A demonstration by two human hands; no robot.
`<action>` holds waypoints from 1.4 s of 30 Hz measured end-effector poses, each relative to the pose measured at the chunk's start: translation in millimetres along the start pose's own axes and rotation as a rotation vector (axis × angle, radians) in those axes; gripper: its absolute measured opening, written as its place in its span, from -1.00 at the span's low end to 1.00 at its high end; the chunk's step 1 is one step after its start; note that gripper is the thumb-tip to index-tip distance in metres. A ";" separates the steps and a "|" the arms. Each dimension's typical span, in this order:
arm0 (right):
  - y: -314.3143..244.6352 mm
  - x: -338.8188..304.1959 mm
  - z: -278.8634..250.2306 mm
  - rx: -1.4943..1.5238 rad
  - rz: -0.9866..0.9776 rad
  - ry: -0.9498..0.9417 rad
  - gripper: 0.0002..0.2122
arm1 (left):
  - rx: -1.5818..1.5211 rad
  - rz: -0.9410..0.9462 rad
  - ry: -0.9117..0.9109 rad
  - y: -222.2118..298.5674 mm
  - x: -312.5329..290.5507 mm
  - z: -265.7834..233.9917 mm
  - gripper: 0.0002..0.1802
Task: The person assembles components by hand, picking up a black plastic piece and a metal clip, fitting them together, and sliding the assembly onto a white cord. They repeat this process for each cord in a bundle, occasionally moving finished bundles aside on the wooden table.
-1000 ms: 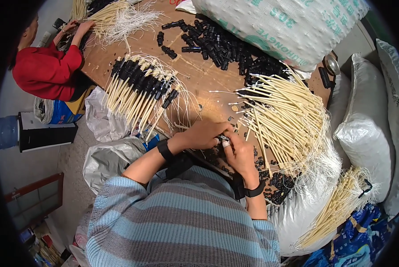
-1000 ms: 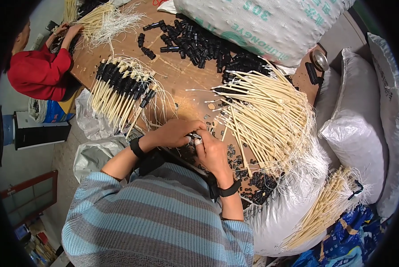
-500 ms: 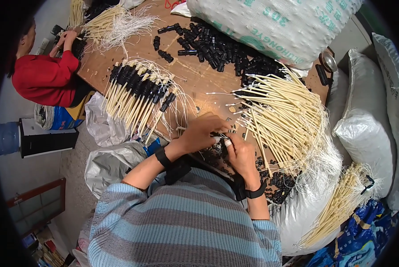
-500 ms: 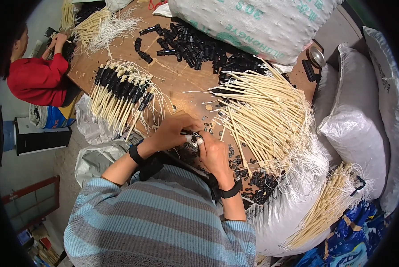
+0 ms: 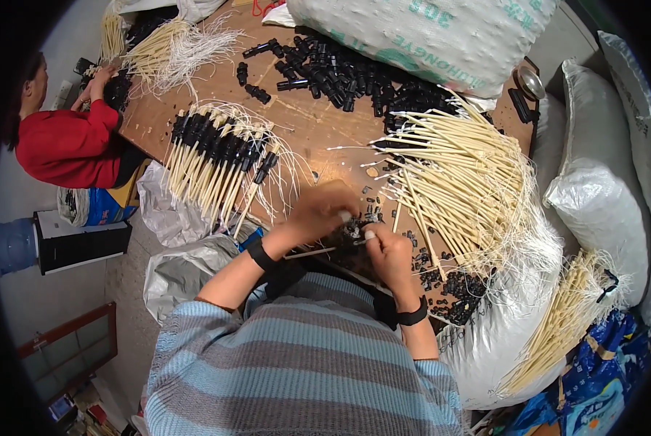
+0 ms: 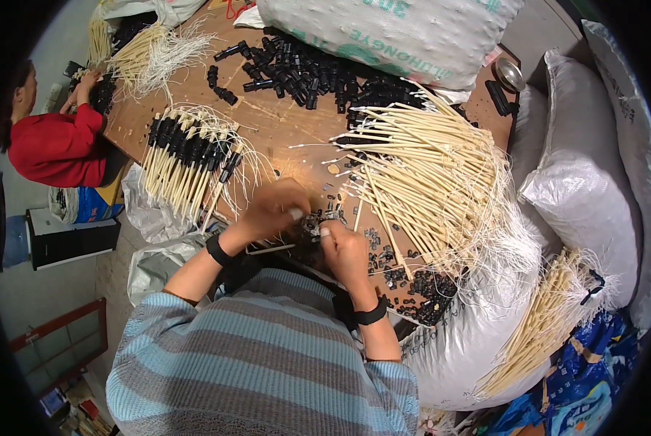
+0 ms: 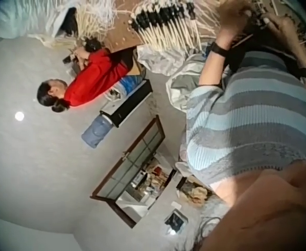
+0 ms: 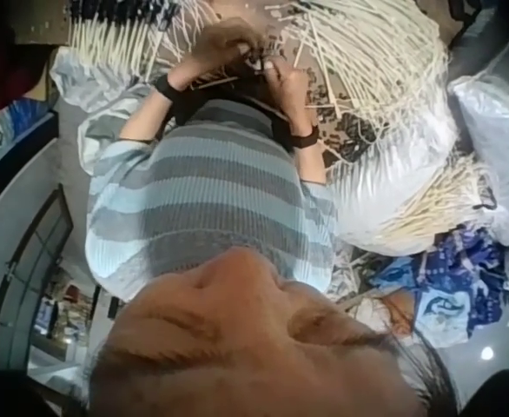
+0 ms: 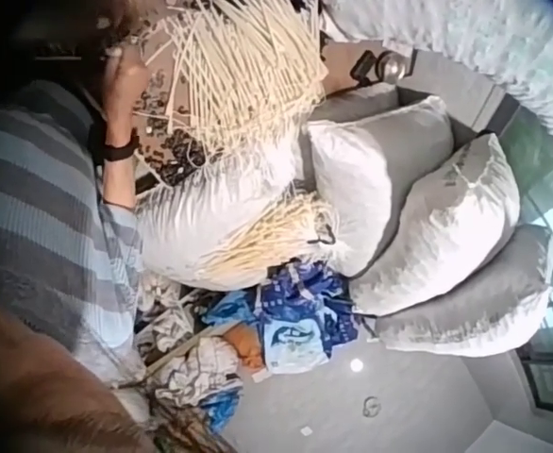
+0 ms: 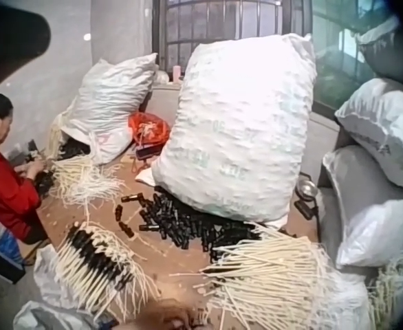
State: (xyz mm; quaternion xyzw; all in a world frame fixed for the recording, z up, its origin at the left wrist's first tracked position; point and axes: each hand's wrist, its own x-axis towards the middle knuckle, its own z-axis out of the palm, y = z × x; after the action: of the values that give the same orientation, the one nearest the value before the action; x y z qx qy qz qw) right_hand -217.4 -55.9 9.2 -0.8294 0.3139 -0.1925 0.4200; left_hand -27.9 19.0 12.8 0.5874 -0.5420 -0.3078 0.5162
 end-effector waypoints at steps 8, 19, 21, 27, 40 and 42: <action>17.6 2.2 8.0 -0.072 0.037 -0.050 -0.90 | 0.482 0.019 -0.240 -5.5 -24.3 14.7 -0.27; 11.5 2.0 5.0 0.036 0.126 -0.200 -0.87 | 0.253 -0.048 -0.095 -12.5 -21.1 14.3 -0.53; 10.4 1.7 3.8 0.062 0.118 -0.208 -0.86 | 0.281 0.095 -0.111 -19.3 -21.2 11.5 -0.69; 4.6 -1.4 2.2 0.313 0.110 -0.164 -0.85 | 0.058 0.073 -0.025 -4.8 -19.1 15.4 -0.76; 5.5 -13.2 -19.6 0.028 -0.070 -0.099 -0.91 | -0.047 0.063 -0.273 1.8 -3.4 10.6 -0.71; 5.1 -20.7 -29.0 0.160 0.040 -0.061 -0.91 | 0.414 0.353 -0.351 -9.4 2.0 3.7 -0.64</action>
State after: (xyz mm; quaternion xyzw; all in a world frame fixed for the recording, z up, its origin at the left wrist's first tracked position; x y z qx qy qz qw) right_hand -251.3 -60.8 20.5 -0.7921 0.3013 -0.1832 0.4982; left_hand -27.9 14.9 3.4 0.5147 -0.7673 -0.1933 0.3301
